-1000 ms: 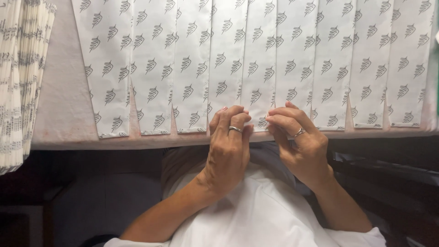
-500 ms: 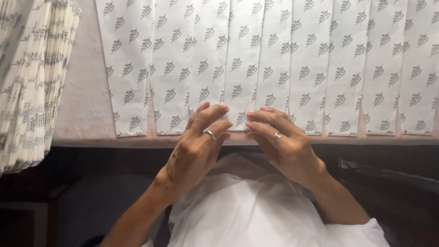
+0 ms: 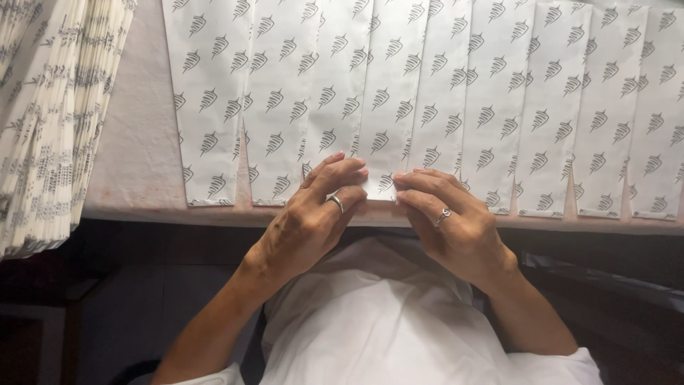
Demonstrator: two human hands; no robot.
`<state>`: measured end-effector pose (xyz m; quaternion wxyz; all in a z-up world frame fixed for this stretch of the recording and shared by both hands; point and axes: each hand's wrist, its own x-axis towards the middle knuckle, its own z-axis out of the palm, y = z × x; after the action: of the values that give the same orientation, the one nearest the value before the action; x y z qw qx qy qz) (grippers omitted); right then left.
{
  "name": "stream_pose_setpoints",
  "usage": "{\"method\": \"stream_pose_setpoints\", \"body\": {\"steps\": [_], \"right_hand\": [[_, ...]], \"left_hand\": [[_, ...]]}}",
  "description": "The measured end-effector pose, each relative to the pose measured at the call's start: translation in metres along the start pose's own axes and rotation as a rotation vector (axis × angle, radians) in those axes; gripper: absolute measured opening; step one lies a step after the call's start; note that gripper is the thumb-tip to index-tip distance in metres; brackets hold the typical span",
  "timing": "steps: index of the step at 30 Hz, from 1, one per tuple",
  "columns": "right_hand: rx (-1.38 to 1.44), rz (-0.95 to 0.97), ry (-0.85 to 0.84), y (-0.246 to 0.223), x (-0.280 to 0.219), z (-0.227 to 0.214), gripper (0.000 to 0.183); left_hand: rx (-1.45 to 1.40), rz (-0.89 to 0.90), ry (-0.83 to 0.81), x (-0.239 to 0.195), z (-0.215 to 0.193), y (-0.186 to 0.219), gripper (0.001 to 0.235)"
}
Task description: Arranging paper sleeves on a table, applying glue to the edges, and folding them to complete the assembly of the packaging.
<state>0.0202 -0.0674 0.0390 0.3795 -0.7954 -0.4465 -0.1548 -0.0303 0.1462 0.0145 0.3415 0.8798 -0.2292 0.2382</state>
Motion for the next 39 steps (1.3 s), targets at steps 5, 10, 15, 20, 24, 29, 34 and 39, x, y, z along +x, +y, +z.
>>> {"method": "stream_pose_setpoints", "body": {"steps": [5,10,15,20,24,29,34,39], "right_hand": [[-0.026,-0.041,0.026,0.003,-0.007,0.005,0.023],[-0.064,-0.06,0.015,0.002,-0.014,0.007,0.023],[-0.068,-0.045,0.024,0.001,-0.018,0.013,0.02],[-0.025,0.082,0.05,0.0,-0.012,0.015,0.011],[0.027,0.182,0.044,-0.007,-0.003,0.008,0.01],[0.144,0.286,0.078,-0.005,-0.001,0.016,0.017],[0.144,0.309,0.032,-0.008,-0.004,0.016,0.018],[0.181,0.349,-0.01,-0.012,-0.001,0.006,0.018]], "left_hand": [[0.062,0.025,0.002,-0.006,0.003,0.004,0.011],[0.071,0.008,0.01,-0.015,0.007,0.011,0.009],[0.054,-0.056,0.06,-0.016,0.011,0.016,0.007],[-0.016,-0.232,0.15,-0.011,0.022,0.021,0.01],[-0.043,-0.291,0.178,-0.008,0.024,0.024,0.011],[-0.099,-0.353,0.192,-0.002,0.019,0.028,0.018],[-0.164,-0.423,0.162,-0.002,0.015,0.03,0.018],[-0.167,-0.413,0.197,0.002,0.017,0.036,0.018]]}}
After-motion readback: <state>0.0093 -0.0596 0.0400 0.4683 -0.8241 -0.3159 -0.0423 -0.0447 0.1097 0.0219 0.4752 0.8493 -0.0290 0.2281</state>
